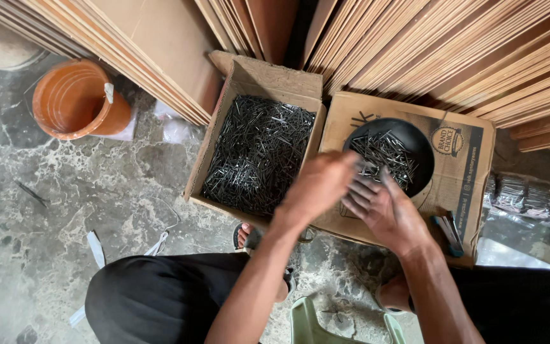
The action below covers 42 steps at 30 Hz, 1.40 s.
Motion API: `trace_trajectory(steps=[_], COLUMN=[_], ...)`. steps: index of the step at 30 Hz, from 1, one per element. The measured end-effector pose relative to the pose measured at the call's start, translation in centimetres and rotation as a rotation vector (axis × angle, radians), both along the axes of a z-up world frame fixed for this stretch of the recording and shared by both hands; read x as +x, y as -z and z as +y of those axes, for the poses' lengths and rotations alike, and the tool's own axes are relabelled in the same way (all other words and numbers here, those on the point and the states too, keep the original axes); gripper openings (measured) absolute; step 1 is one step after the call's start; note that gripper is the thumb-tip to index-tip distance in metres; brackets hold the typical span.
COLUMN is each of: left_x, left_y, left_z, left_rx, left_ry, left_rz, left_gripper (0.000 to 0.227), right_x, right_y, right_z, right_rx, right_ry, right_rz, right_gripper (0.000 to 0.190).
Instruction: The person sits on a low stool and transfers metal nails from a large cardboard box into a black bowl placed on a smaller box. The person uses both hands to scoop and pour the nails repeatedly. The scene includes stacks of wooden planks and a bucket in the background.
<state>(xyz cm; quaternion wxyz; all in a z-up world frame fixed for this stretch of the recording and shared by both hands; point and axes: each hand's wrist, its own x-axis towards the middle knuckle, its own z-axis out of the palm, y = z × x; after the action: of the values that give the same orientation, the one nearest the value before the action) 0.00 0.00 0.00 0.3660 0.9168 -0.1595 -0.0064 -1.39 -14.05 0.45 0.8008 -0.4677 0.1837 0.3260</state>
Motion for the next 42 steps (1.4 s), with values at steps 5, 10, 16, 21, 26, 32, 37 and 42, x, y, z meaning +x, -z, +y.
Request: trace_trajectory(steps=[5,10,16,21,26,32,37,42], left_x=[-0.5,-0.6,1.2,-3.0,-6.0,-5.7,-5.8,-5.9], left_y=[1.3,-1.2,6.7,25.3,28.2,30.0,31.4,31.1], left_z=[-2.6,-1.5,4.9,10.5,10.2,10.6,10.4,10.7], left_rx=[0.020,-0.085,-0.296,0.114,0.365,0.407,0.292,0.101], left_ry=[0.219,0.251,-0.299,-0.434,-0.368,-0.210,-0.155,-0.196], left_rz=[-0.035,0.061,0.237,0.577,0.684,0.631,0.667,0.634], left_gripper=[0.020,0.021,0.028,0.031,0.049,0.051,0.045,0.032], right_x=[0.0,0.4,0.7,1.0,0.8,0.9,0.9,1.0], right_y=[3.0,6.2,2.3,2.2,2.5,3.2,3.1,3.4], right_z=[-1.1,-2.8,-1.7,-2.4,-2.5,-2.8,-3.0,-3.0], right_rx=[0.044,0.099,0.259,0.586,0.658,0.650,0.571,0.510], right_ry=[0.200,0.300,0.405,0.553,0.534,0.470,0.418,0.397], right_rz=[0.035,0.030,0.083,0.260,0.223,0.172,0.108,0.101], right_gripper=[0.039,0.034,0.062,0.063,0.066,0.075,0.080,0.077])
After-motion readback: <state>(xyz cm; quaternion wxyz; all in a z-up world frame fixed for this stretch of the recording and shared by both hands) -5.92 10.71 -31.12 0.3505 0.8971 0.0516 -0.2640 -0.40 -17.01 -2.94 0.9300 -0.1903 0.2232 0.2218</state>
